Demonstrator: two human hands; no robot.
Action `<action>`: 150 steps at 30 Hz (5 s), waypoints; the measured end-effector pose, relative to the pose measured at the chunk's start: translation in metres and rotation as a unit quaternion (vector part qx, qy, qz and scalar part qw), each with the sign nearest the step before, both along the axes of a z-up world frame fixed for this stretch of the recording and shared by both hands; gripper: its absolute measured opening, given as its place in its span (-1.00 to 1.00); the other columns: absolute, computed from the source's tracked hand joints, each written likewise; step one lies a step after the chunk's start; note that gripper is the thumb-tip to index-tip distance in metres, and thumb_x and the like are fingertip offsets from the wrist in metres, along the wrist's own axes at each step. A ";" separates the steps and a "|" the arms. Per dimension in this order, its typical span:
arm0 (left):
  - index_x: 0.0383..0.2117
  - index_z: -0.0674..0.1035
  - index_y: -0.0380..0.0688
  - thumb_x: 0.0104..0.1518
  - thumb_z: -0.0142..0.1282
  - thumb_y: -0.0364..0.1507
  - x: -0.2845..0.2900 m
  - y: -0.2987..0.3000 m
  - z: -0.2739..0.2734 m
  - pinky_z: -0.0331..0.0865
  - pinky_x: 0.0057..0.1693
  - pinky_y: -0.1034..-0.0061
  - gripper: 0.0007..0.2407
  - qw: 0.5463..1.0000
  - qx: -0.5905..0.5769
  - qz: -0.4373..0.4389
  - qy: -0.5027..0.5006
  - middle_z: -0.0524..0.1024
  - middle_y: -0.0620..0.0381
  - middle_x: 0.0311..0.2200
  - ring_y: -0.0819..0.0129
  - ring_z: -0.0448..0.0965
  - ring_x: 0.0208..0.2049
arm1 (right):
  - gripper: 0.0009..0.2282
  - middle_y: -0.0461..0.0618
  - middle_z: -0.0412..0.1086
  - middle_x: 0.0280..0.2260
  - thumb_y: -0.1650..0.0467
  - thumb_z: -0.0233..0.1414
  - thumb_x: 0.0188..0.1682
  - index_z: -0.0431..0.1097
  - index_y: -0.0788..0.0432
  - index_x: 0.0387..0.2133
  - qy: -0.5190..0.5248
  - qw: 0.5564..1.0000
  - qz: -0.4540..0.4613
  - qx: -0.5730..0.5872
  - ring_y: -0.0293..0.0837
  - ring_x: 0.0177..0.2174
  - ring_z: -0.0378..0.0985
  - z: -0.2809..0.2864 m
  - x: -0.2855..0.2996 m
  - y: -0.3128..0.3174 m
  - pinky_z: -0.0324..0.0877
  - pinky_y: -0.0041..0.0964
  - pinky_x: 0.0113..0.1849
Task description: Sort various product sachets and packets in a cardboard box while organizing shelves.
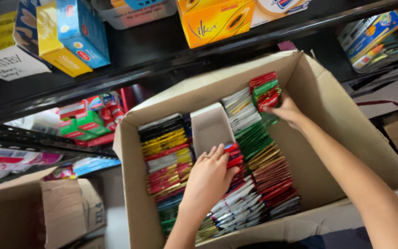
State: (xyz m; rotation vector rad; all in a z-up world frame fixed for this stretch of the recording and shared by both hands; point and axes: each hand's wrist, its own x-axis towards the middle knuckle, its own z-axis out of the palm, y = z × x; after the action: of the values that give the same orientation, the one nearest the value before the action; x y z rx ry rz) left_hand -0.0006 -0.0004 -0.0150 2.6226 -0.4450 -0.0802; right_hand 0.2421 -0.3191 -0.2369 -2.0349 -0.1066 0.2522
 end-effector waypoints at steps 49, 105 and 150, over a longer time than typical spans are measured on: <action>0.16 0.43 -0.40 0.18 0.13 -0.19 -0.035 -0.003 -0.005 0.18 0.30 -0.01 -0.46 0.999 -0.022 0.036 -0.032 0.40 -0.21 0.22 -0.01 0.34 0.29 | -0.87 0.04 0.53 -0.27 0.42 0.16 -0.10 0.53 0.26 -0.36 -0.160 0.910 0.372 -0.092 0.00 -0.26 0.62 0.206 -0.119 0.137 0.48 -0.20 -0.18; 0.22 0.42 -0.32 0.16 0.22 -0.25 -0.065 -0.027 -0.036 0.05 0.37 0.02 -0.47 0.977 -0.107 0.137 -0.123 0.37 -0.09 0.28 0.01 0.28 0.35 | -0.84 -0.01 0.60 -0.35 0.46 0.29 -0.15 0.58 0.26 -0.32 -0.188 0.952 0.241 0.016 -0.24 -0.30 0.64 0.234 -0.109 0.106 0.49 -0.33 -0.21; 0.25 0.40 -0.29 0.15 0.23 -0.27 -0.060 -0.029 -0.040 0.11 0.36 0.06 -0.45 0.978 -0.109 0.134 -0.116 0.32 -0.09 0.32 -0.01 0.24 0.37 | -0.39 0.24 0.53 -0.16 0.28 0.42 -0.35 0.38 0.25 -0.02 -0.092 0.966 0.017 -0.241 0.14 -0.14 0.60 -0.080 -0.024 -0.052 0.46 0.00 -0.10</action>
State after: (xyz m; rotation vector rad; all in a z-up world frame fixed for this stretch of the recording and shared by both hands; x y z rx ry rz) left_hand -0.0610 -0.0292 -0.0548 2.4567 -0.1606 0.3453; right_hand 0.2180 -0.3715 -0.3168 -2.5414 -0.2122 0.1140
